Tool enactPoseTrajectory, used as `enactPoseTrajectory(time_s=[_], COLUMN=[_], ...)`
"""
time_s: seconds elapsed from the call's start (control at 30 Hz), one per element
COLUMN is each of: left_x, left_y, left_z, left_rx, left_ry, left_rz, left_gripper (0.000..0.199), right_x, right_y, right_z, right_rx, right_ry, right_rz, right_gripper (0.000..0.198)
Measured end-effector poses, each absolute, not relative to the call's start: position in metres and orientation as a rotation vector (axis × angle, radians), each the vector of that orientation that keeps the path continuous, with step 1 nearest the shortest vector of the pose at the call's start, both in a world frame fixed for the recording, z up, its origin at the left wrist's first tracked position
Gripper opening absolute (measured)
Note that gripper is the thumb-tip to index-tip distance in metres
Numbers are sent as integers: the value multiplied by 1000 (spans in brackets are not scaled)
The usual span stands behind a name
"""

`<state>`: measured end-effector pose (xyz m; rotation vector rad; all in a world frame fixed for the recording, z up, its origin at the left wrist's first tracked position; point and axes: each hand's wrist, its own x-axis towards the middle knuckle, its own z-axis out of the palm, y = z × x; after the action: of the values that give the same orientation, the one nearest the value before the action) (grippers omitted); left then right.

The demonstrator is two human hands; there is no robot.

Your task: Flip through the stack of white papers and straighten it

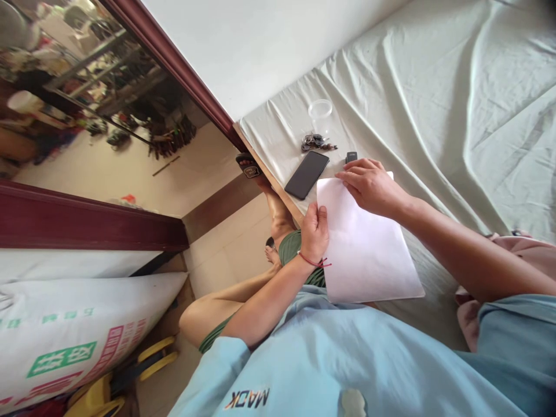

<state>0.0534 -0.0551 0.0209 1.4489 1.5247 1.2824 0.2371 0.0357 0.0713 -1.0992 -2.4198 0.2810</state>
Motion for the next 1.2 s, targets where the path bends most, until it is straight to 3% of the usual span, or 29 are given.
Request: enactPoseTrajectory(time_s=[0.6,0.87,1.2], left_x=[55,57,60], left_y=[-57,-59,-69], left_z=[27,36,23], left_rx=[1444,1478,1415], left_ry=[1525,1465,1553], left_rz=[1291,1283,1226], left_gripper=[36,36,59], right_x=[231,224,220], right_y=[28,35,35], right_z=[79,84,82], right_rx=[-1011,-1031,-1015], right_ry=[-2422,-2342,-2339], right_rz=[217,404,412], right_gripper=[46,41,37])
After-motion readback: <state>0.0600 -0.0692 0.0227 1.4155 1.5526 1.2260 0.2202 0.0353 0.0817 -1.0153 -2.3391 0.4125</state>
